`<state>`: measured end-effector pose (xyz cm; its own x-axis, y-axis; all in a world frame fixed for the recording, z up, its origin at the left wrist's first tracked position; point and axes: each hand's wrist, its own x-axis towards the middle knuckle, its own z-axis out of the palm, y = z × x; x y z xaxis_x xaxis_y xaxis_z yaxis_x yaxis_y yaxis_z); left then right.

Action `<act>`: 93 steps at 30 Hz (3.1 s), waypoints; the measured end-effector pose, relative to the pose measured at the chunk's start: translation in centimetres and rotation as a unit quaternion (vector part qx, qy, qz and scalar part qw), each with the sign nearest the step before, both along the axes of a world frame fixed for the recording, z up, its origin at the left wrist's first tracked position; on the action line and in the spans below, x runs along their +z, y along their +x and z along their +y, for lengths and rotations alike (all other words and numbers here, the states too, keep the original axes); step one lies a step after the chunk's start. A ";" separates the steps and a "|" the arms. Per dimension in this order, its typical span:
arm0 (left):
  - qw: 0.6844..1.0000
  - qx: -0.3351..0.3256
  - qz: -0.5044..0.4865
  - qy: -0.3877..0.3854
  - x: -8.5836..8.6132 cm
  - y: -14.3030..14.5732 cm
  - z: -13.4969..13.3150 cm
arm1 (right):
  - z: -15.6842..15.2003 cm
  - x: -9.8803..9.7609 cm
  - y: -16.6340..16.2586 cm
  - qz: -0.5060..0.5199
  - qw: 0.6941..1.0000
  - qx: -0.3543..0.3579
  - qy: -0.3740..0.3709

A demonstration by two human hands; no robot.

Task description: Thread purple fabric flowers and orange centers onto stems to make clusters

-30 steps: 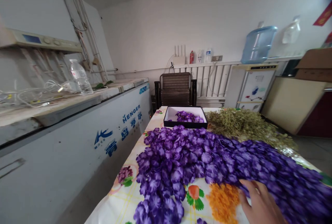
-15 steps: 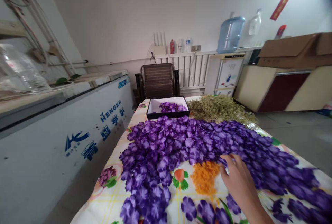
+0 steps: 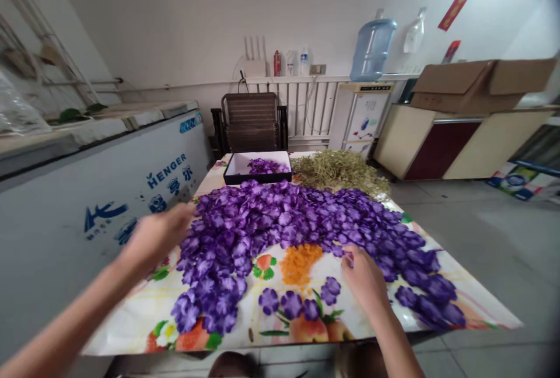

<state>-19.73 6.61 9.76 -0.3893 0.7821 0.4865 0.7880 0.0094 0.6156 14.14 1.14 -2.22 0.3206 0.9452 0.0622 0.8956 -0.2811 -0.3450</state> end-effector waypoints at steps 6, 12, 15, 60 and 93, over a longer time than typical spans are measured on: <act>0.959 -0.216 0.024 -0.181 -6.5 15.5 2.0 | 1.2 5.8 4.0 -0.002 1.000 0.014 -0.021; 0.975 -0.163 -0.045 -0.141 -11.2 20.1 -1.8 | 2.6 2.4 2.1 0.011 0.992 0.107 -0.064; 0.988 -0.087 -0.094 -0.081 -12.6 18.6 -2.5 | 2.7 -0.9 1.4 0.026 0.987 0.135 -0.088; 0.935 -0.196 -0.262 -0.135 -12.9 15.4 4.6 | 5.4 -2.5 0.8 0.173 0.960 0.215 -0.047; 0.893 -0.332 -0.237 -0.192 -13.5 16.3 3.7 | 7.7 -3.5 1.0 0.279 0.929 0.077 0.232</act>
<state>-3.41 10.27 -3.69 0.1312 0.9906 0.0373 0.3504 -0.0816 0.9330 15.16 8.88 -5.73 0.2890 0.8956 0.3383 0.5575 0.1299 -0.8200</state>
